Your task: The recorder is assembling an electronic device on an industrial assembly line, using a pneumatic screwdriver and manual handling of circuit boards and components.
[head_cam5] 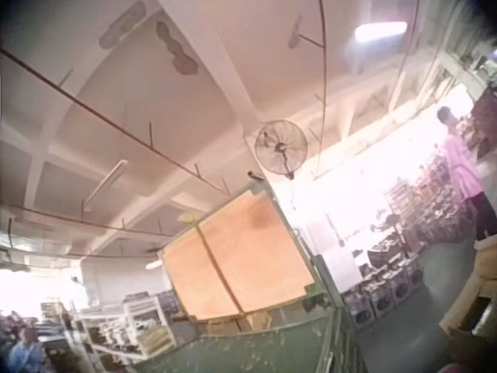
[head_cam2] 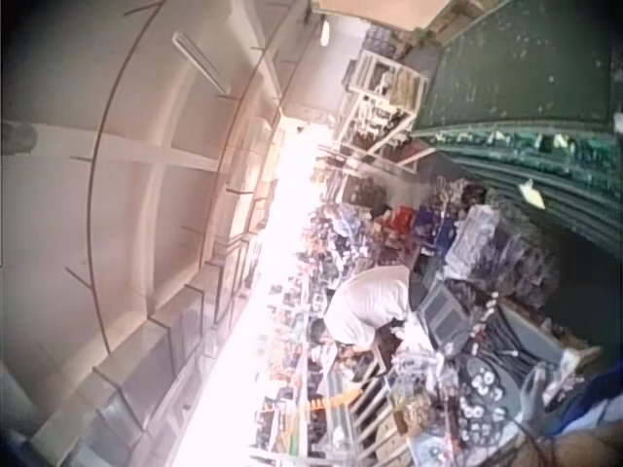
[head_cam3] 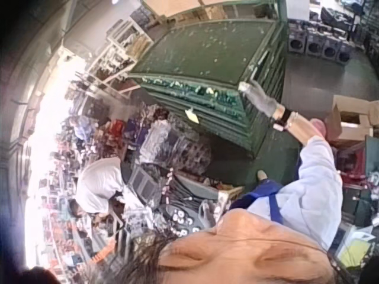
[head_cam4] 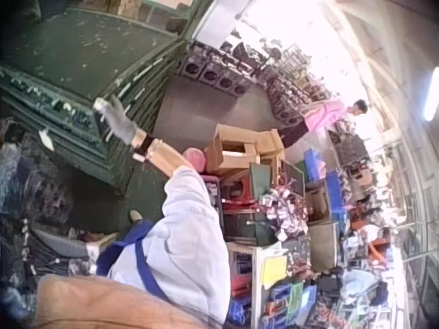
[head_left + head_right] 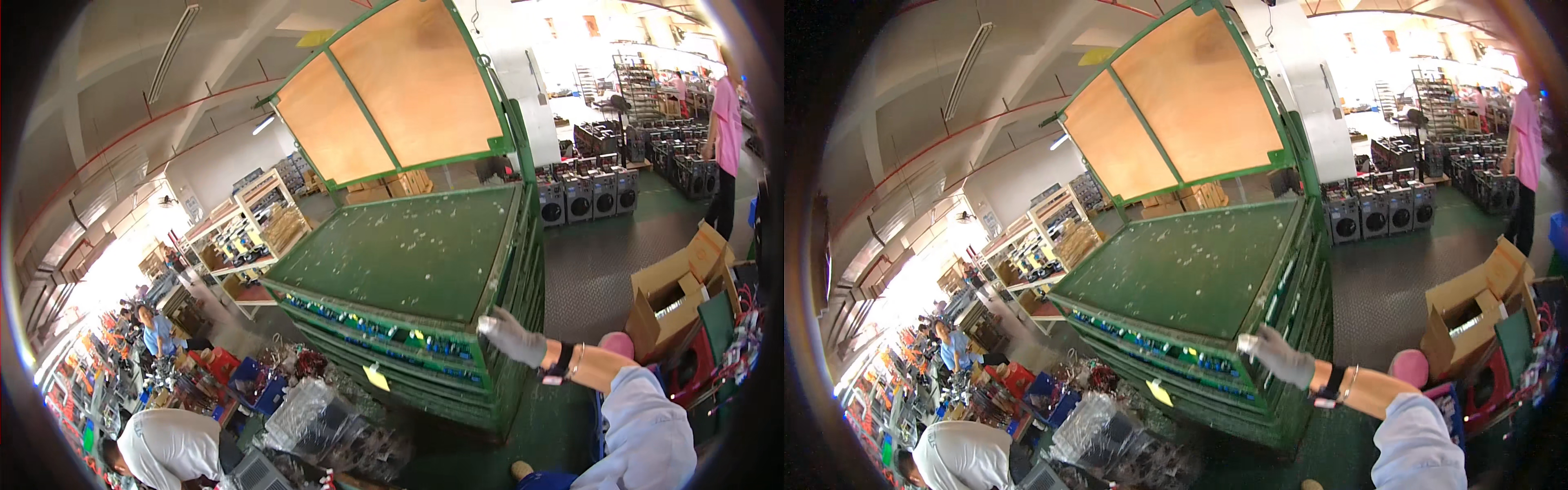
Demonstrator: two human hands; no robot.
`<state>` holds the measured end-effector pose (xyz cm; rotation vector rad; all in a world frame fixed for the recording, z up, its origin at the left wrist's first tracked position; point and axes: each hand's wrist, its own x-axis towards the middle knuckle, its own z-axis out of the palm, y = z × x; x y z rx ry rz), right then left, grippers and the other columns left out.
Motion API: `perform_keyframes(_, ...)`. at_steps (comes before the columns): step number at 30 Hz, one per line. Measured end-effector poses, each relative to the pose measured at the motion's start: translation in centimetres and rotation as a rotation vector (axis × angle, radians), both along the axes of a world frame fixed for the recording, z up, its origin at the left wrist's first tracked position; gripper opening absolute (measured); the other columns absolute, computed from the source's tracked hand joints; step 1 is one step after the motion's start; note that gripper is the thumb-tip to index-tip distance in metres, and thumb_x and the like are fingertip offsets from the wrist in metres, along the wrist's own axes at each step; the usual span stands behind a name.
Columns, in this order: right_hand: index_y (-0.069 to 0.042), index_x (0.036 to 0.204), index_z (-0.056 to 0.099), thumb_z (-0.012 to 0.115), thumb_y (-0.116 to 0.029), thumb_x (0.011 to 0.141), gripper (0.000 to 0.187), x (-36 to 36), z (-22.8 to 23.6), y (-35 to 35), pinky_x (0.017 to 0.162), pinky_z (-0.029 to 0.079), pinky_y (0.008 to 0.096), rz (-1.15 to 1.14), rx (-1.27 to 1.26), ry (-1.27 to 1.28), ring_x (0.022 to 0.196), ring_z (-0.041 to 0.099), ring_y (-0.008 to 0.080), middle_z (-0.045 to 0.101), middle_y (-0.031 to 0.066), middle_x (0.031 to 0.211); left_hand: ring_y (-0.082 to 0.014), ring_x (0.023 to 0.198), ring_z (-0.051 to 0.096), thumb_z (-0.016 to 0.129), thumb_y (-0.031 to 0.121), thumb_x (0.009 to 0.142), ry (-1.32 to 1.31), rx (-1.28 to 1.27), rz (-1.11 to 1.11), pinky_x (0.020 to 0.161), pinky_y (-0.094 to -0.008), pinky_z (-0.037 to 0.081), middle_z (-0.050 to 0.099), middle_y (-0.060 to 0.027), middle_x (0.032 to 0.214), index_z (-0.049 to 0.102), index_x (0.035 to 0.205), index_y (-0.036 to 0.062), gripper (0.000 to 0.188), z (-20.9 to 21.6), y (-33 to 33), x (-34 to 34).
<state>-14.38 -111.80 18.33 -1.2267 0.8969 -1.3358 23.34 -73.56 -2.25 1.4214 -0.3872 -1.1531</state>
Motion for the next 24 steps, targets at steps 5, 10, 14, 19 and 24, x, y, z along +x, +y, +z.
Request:
perform_keyframes(5,-0.001,0.120,0.058,0.056,-0.022,0.094,0.034,0.0,5.4,-3.3,0.084,0.044,0.0317,0.097,-0.436,-0.267,0.094,0.053,0.0135,0.060,0.0032,0.105,-0.0183,0.079,0.060,0.059,0.015,0.098,-0.066,-0.055,0.101,0.073,-0.0350,0.055,0.062,-0.0098,0.095,0.063,0.097,-0.0008,0.017,4.3,-7.2,-3.4)
perform_keyframes(10,-0.007,0.097,0.057,0.048,-0.022,0.099,0.017,-3.1,22.0,-12.7,0.072,0.045,0.0295,-0.167,-0.649,-0.344,0.079,0.053,0.0139,0.054,0.0007,0.086,-0.0136,0.070,0.052,0.059,0.022,0.099,0.083,-0.125,0.231,0.063,-0.0282,0.045,0.061,-0.0052,0.083,0.063,0.105,-0.0010,0.024,10.1,-12.4,-8.5)
perform_keyframes(14,-0.012,0.095,0.058,0.047,-0.037,0.101,0.028,-10.2,35.0,-21.4,0.073,0.046,0.0286,-0.153,-0.689,-0.452,0.080,0.056,0.0144,0.054,0.0003,0.084,-0.0124,0.067,0.049,0.059,0.020,0.098,0.120,-0.243,0.218,0.056,-0.0263,0.040,0.060,-0.0046,0.083,0.062,0.104,0.0000,0.021,10.5,-14.5,-9.0)
perform_keyframes(19,-0.009,0.104,0.067,0.053,-0.037,0.088,0.035,-17.3,36.9,-28.8,0.087,0.048,0.0423,-1.098,-1.153,0.886,0.098,0.064,0.0300,0.068,0.0175,0.098,-0.0124,0.070,0.055,0.059,0.019,0.098,-0.262,-0.350,0.262,0.055,-0.0232,0.043,0.064,-0.0063,0.089,0.062,0.110,0.0000,0.023,7.9,-12.8,-8.5)
perform_keyframes(24,-0.011,0.133,0.059,0.045,-0.033,0.101,0.042,-19.6,37.2,-28.7,0.105,0.039,0.0316,-0.780,-0.540,0.542,0.120,0.057,0.0208,0.061,0.0092,0.134,-0.0160,0.077,0.059,0.055,0.028,0.100,0.070,-0.084,0.347,0.064,-0.0293,0.051,0.064,-0.0044,0.094,0.063,0.114,0.0041,0.029,9.0,-11.1,-8.2)
